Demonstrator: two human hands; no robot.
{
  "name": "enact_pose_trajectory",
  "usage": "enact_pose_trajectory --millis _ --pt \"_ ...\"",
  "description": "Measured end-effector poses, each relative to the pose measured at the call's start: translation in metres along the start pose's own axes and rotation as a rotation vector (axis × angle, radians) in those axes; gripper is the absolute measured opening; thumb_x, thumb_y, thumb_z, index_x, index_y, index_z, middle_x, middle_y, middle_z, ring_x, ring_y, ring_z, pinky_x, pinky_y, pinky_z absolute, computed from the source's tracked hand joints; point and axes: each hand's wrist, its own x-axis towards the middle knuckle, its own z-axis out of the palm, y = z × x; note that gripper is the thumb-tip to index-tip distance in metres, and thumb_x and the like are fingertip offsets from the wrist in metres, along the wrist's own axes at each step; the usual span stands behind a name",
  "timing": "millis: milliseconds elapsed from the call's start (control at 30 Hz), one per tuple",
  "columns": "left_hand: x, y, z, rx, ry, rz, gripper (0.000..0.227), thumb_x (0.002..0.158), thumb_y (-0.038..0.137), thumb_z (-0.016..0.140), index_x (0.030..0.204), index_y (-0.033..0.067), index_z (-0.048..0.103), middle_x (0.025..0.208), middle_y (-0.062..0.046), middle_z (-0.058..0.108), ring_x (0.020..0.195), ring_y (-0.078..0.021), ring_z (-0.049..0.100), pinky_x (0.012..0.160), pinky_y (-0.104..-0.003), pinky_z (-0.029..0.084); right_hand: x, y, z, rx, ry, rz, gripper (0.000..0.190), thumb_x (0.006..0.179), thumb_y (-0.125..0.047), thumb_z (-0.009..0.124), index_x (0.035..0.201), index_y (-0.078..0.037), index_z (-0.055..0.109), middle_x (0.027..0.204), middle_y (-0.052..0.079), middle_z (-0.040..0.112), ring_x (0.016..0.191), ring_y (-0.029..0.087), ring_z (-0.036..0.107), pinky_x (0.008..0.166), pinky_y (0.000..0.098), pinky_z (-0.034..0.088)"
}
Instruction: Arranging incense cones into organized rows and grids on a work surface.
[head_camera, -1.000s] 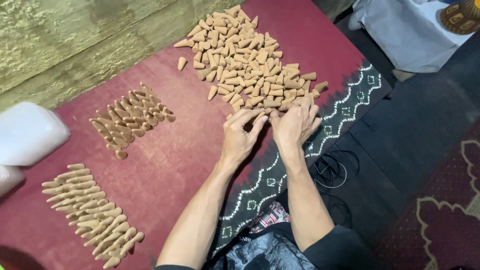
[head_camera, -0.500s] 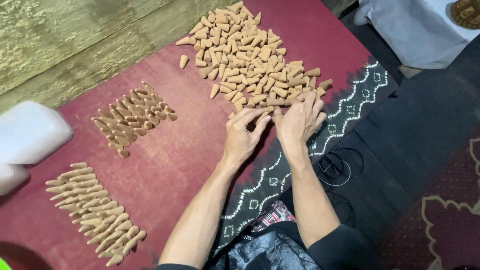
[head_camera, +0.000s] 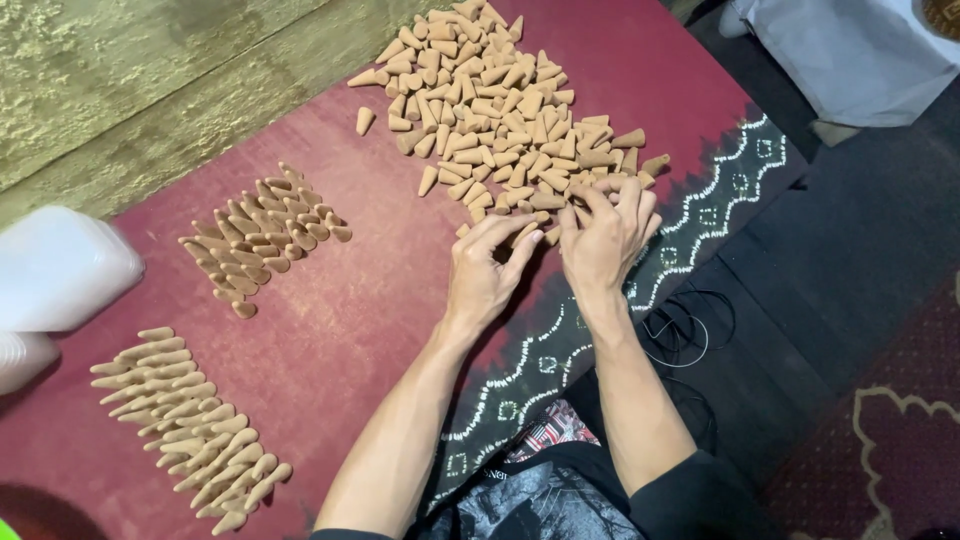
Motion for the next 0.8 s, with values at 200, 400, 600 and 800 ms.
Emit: enact_pose_trajectory --millis 200,400,600,800 --pt "0.0 -0.004 0.003 -0.003 0.037 0.011 0.018 0.092 0.016 0.079 0.11 0.0149 0.078 0.098 -0.008 0.078 0.094 -0.032 0.075 0.078 -0.041 0.06 0.007 0.013 -0.009 0.175 -0.003 -0.021 0.012 0.088 -0.023 0.082 0.098 -0.02 0.078 0.1 -0.002 0.057 0.096 0.024 0.056 0.082 0.0384 0.042" --pt "0.012 0.015 -0.001 0.013 0.208 0.054 0.013 0.091 0.012 0.078 0.104 0.0115 0.078 0.099 -0.01 0.078 0.096 -0.0325 0.074 0.083 -0.041 0.059 0.026 -0.006 -0.042 0.554 -0.052 0.055 0.015 0.093 -0.004 0.079 0.108 -0.009 0.077 0.101 0.009 0.068 0.09 0.028 0.068 0.074 0.0326 0.054" --pt "0.006 0.023 -0.042 0.066 0.343 -0.055 0.018 0.085 0.013 0.085 0.102 0.0173 0.08 0.095 -0.003 0.078 0.077 -0.0197 0.071 0.065 -0.032 0.058 0.034 -0.046 -0.063 0.766 -0.251 -0.054 0.015 0.1 -0.004 0.073 0.116 -0.004 0.075 0.101 0.017 0.068 0.093 0.031 0.07 0.077 0.0377 0.056" --pt "-0.021 0.042 -0.111 0.058 0.431 -0.226 0.021 0.082 0.012 0.087 0.1 0.0177 0.081 0.084 -0.002 0.077 0.066 -0.0077 0.066 0.057 -0.021 0.059 0.029 -0.115 -0.067 0.921 -0.453 -0.176 0.017 0.097 -0.007 0.074 0.114 -0.008 0.076 0.096 0.014 0.072 0.087 0.029 0.072 0.075 0.0392 0.058"
